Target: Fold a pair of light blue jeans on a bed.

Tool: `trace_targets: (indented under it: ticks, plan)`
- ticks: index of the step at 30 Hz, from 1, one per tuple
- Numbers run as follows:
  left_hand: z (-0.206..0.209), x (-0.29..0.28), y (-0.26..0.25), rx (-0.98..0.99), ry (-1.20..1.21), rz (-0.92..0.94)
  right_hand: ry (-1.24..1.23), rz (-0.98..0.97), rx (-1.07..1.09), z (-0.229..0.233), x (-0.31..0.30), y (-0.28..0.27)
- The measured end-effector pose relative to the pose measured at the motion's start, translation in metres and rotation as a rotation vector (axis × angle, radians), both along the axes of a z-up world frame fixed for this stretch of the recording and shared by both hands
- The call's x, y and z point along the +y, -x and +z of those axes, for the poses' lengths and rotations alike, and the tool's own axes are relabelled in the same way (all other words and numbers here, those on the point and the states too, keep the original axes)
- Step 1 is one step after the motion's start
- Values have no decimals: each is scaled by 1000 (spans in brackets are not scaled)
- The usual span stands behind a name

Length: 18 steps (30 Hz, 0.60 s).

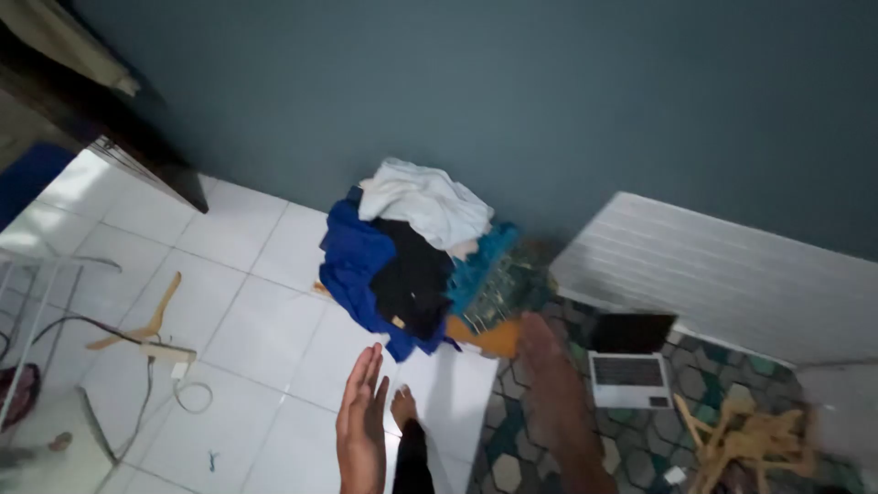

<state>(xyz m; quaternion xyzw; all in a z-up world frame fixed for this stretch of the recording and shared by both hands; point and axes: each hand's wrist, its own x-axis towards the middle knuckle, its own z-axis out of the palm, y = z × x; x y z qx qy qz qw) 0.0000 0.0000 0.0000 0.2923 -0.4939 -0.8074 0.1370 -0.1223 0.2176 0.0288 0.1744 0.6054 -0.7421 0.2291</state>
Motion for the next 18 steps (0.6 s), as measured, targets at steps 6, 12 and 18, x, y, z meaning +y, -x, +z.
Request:
trace_targets:
  ticks: [6, 12, 18]
  plan:
    - [-41, -79, 96, -175, 19, -40, 93, 25, 31, -94, -32, 78]
    - [-183, -127, 139, 60, -40, -80, 21, -109, 8, -156, -58, 119]
    - [-306, -136, 176, -136, -224, -31, -69, -103, -179, -226, -73, 161]
